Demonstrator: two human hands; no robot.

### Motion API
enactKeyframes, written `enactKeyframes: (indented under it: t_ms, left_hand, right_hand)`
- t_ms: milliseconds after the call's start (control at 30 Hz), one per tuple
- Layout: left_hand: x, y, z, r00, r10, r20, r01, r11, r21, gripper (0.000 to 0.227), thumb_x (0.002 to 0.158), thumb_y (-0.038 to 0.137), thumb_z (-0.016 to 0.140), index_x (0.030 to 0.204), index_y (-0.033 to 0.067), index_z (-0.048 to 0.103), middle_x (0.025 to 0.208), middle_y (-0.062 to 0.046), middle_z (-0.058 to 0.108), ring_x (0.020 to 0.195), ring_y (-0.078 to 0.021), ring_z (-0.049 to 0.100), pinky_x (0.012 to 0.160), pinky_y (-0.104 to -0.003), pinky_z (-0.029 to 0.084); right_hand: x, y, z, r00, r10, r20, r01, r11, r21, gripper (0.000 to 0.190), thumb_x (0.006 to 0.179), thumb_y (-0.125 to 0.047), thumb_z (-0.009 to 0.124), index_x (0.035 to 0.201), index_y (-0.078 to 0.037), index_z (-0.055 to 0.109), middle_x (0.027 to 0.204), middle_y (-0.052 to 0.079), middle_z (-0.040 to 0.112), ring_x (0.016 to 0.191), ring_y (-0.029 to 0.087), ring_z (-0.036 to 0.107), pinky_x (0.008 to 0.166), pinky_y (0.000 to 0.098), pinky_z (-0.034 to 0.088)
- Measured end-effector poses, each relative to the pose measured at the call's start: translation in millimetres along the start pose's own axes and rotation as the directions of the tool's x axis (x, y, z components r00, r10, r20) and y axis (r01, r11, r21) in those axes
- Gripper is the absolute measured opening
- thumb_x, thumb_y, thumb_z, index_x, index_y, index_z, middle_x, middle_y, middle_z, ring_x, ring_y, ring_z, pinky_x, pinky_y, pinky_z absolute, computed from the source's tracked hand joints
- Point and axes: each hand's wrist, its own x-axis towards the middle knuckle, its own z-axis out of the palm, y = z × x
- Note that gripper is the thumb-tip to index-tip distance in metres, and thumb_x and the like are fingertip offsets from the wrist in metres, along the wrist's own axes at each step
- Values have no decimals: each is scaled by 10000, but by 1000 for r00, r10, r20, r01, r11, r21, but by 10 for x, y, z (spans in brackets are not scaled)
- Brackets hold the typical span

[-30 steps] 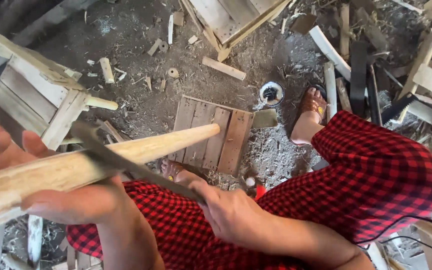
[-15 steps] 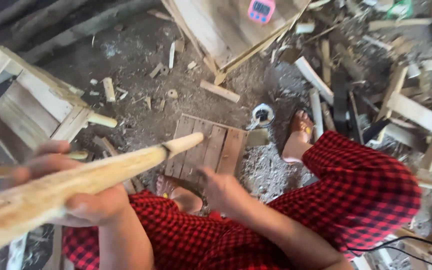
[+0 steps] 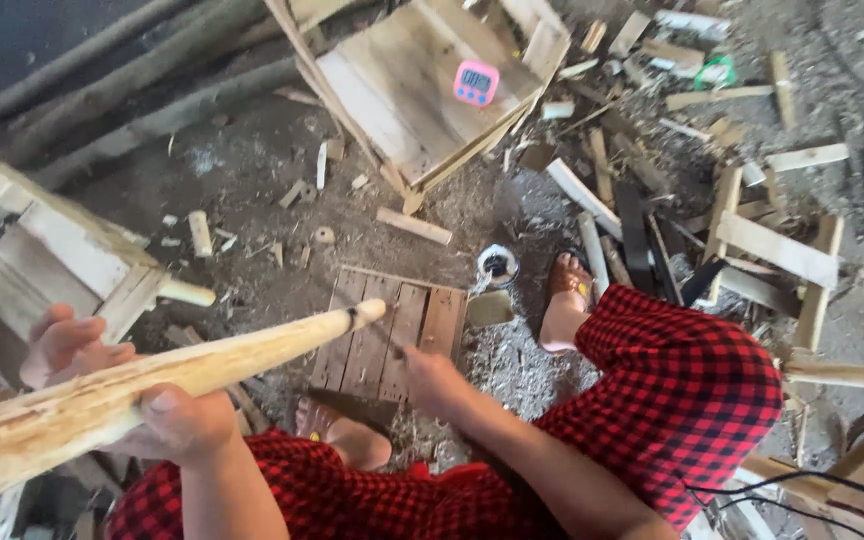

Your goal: Shaving a wooden pole with a billhook and smoothing it with sandpaper while sitting on a workshop floor.

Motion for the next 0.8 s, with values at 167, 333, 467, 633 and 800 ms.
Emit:
enactKeyframes:
  t_ms: [167,333,467,633,800]
  left_hand:
    - [-74,-74,-44,996,-78,29,79,997,-25,504,948,522,279,905,34,397,1087,-179,420,1178,-337,367,1128,-510,280]
    - [-113,-84,9,995,-102,10,102,982,-159,479,943,624,308,841,161,378,1047,-31,417,1114,-178,336,1156,-443,245]
    - [-233,-138,-56,983,-162,84,178,954,-240,498,950,616,361,962,119,369,800,-23,348,810,-179,354,917,-405,450]
    - [-446,-256,-15,977,-213,-22,192,916,-354,624,869,421,467,1428,176,340,897,-105,448,862,-225,440,982,-442,449]
    - [-384,-104,52,982,-180,-51,169,970,-174,547,959,417,163,1447,206,292,981,-149,448,957,-250,413,1056,-457,403]
  right_hand:
    - [-1034,-971,-530,827,-554,-95,562,817,130,337,806,26,492,1141,63,469,630,161,625,407,275,575,350,358,422]
    - [-206,-208,-93,959,-259,113,259,966,18,278,941,-76,396,1205,9,409,733,179,637,377,139,533,269,222,453]
    - [239,509,198,996,-54,-70,56,998,31,277,822,-180,495,1058,-46,549,869,179,670,738,308,664,645,383,534]
    - [-468,-498,-285,978,-204,53,201,978,58,221,935,-85,400,1122,4,476,717,149,652,438,169,592,330,235,496]
    - [-813,-748,-440,878,-479,1,476,871,123,327,809,20,491,1132,60,458,630,147,638,377,216,582,297,306,453]
